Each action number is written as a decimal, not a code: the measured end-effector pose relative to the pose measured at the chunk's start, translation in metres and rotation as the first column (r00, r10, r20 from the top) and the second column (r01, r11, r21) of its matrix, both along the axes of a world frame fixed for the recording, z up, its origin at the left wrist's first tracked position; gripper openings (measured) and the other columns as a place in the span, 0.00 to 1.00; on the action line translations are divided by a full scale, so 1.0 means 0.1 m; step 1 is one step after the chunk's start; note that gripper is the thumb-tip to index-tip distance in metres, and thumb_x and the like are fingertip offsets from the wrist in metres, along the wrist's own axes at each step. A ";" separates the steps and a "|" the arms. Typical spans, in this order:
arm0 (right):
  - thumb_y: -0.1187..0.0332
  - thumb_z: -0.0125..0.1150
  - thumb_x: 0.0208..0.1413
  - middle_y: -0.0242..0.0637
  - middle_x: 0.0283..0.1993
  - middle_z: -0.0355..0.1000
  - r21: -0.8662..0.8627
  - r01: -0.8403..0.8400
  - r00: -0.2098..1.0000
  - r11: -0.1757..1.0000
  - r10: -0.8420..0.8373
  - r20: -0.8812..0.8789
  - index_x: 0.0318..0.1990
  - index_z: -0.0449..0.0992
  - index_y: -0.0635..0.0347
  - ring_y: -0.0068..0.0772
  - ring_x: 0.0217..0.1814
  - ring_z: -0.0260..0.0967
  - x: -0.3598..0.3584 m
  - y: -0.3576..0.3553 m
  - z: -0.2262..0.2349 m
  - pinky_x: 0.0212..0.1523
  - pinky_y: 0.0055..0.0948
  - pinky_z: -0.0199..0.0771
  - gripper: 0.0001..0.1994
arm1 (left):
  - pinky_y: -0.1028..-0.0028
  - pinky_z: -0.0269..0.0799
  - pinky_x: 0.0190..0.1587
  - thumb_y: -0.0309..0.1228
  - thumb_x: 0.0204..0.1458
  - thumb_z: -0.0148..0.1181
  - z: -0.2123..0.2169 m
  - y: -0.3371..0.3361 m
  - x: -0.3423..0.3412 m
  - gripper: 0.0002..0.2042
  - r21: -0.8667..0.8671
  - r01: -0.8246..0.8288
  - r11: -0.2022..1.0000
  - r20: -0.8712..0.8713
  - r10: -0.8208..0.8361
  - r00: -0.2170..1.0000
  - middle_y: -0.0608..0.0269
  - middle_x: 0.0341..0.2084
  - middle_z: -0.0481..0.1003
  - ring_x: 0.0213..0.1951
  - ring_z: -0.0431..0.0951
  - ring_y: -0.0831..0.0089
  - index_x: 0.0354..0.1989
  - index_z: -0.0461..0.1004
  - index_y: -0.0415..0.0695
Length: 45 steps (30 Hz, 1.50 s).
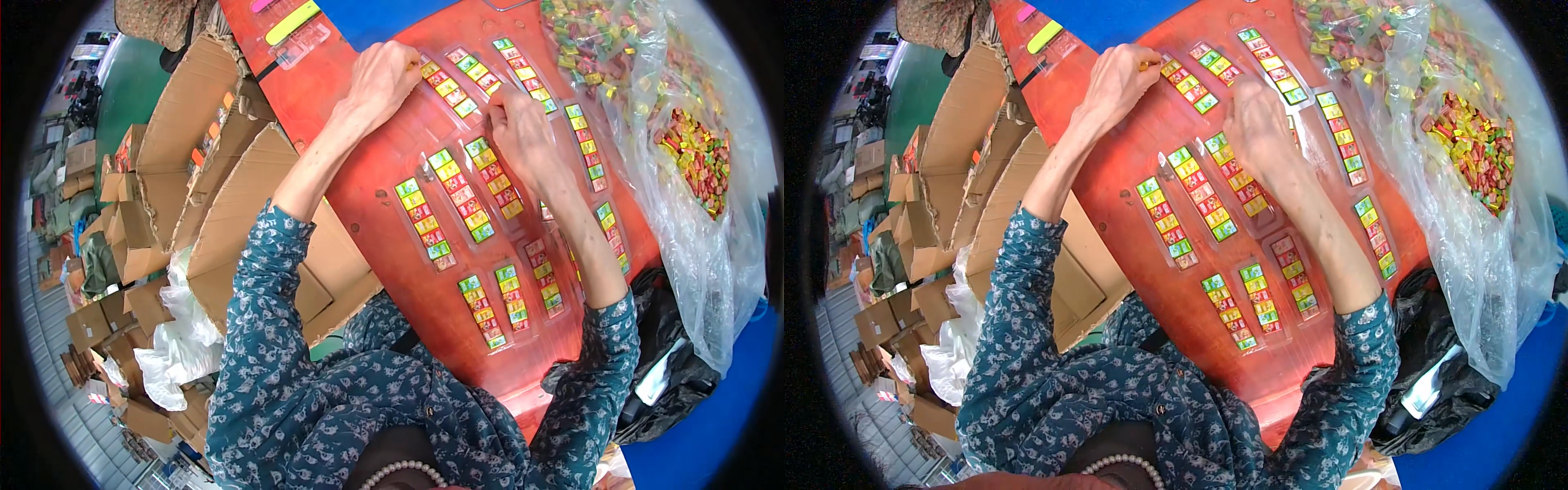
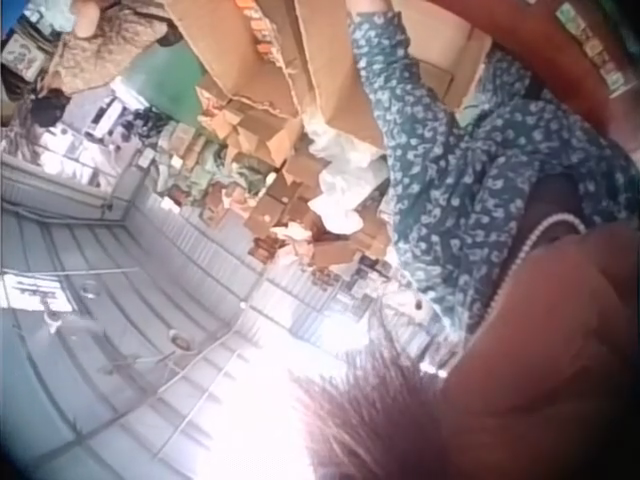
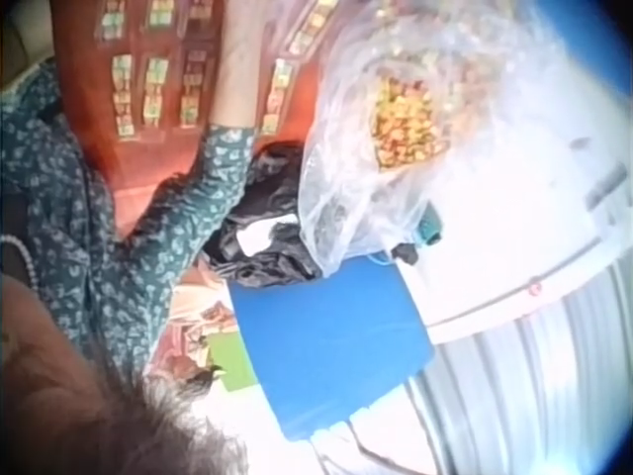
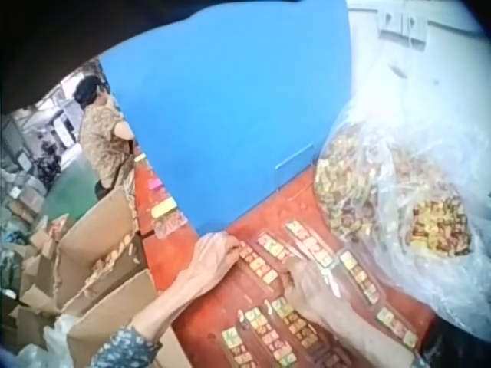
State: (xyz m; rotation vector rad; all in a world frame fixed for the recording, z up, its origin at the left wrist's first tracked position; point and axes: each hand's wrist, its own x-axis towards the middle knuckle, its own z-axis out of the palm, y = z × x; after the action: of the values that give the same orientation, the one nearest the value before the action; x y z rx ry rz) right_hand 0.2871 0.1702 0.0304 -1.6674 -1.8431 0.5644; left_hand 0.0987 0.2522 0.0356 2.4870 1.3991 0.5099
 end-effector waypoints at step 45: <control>0.75 0.57 0.41 0.45 0.28 0.67 0.287 -0.364 0.931 0.886 0.347 0.110 0.26 0.73 0.61 0.47 0.34 0.66 -0.61 1.11 -0.17 0.34 0.38 0.66 0.03 | 0.81 0.68 0.16 0.31 0.49 0.55 0.18 0.12 -0.47 0.10 -0.774 0.119 0.622 0.560 0.584 0.588 0.62 0.17 0.71 0.13 0.65 0.84 0.27 0.72 0.36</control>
State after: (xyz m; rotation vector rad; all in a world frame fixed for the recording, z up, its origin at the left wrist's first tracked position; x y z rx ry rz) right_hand 0.2263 0.2815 0.0132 -1.1606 -2.1704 0.3565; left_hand 0.0515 0.2639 0.0541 1.0998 1.2017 0.7469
